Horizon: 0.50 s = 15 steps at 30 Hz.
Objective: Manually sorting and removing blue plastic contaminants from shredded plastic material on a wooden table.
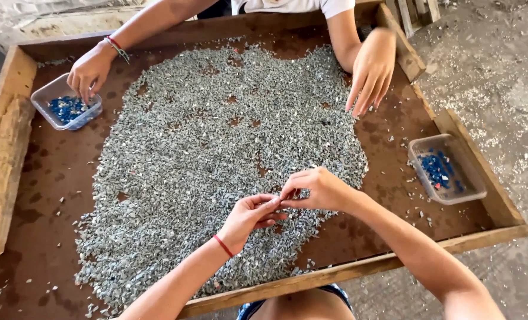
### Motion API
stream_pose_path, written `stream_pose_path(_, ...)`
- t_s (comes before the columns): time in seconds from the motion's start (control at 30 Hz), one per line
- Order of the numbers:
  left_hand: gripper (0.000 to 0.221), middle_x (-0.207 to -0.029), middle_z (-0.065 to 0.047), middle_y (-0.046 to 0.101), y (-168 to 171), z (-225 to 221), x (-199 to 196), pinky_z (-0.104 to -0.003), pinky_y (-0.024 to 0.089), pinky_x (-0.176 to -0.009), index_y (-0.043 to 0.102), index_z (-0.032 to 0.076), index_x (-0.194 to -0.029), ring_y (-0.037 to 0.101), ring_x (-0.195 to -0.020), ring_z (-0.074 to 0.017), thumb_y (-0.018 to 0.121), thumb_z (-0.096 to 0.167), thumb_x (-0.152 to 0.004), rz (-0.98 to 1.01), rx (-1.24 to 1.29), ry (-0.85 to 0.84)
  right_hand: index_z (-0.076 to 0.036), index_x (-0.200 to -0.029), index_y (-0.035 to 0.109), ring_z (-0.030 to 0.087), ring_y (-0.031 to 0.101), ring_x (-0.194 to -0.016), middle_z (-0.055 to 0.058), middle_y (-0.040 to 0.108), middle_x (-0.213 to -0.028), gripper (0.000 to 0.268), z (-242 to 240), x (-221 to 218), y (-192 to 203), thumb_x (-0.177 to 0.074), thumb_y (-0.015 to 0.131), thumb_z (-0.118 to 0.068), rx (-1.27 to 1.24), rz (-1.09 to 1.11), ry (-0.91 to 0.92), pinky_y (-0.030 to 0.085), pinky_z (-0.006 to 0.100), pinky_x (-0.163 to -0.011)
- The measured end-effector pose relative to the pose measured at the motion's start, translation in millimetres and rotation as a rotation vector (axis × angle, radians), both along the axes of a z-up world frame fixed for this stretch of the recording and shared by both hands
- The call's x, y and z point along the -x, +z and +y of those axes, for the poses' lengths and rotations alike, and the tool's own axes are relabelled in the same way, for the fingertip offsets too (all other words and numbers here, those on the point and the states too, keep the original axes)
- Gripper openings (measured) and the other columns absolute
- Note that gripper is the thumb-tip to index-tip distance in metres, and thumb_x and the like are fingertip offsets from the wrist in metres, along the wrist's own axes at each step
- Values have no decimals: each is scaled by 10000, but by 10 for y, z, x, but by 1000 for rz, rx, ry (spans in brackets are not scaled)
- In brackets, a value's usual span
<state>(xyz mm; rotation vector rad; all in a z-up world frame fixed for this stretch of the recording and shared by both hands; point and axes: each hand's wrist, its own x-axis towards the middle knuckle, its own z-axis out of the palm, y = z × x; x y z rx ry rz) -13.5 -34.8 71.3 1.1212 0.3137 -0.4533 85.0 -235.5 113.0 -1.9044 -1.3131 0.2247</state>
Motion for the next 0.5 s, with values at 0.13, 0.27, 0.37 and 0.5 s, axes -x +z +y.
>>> stream_pose_path(0.13, 277, -1068, -130, 805, -2, 16, 6, -202, 610, -727, 736, 40, -1123, 786, -924, -218, 764, 231, -924, 13, 3, 13, -155, -947, 759, 156, 731, -770, 2, 766, -865, 56, 2, 2, 14, -895, 765, -137, -20, 27, 11, 599, 290, -708)
stream_pose_path(0.27, 292, -1079, -130, 806, 98, 20, 6, -203, 610, -738, 742, 50, -1136, 785, -933, -215, 769, 240, -916, 5, -8, -11, -135, -920, 743, 158, 716, -759, 15, 750, -843, 34, -32, -23, 10, -896, 757, -115, -11, 136, 13, 601, 307, -695)
stream_pose_path(0.37, 276, -1070, -135, 804, 83, 24, 5, -197, 608, -723, 733, 40, -1135, 786, -920, -212, 755, 221, -927, -11, 6, -20, -124, -910, 728, 161, 717, -763, 20, 753, -837, 37, -9, -47, 21, -895, 748, -97, -13, 220, 19, 604, 304, -684)
stream_pose_path(0.5, 266, -1057, -133, 805, 119, 37, 2, -189, 604, -721, 724, 39, -1119, 787, -913, -207, 746, 228, -934, -35, 5, -41, -117, -894, 726, 160, 723, -774, 17, 759, -836, 19, -20, -76, -17, -900, 741, -107, -4, 276, 16, 606, 306, -683)
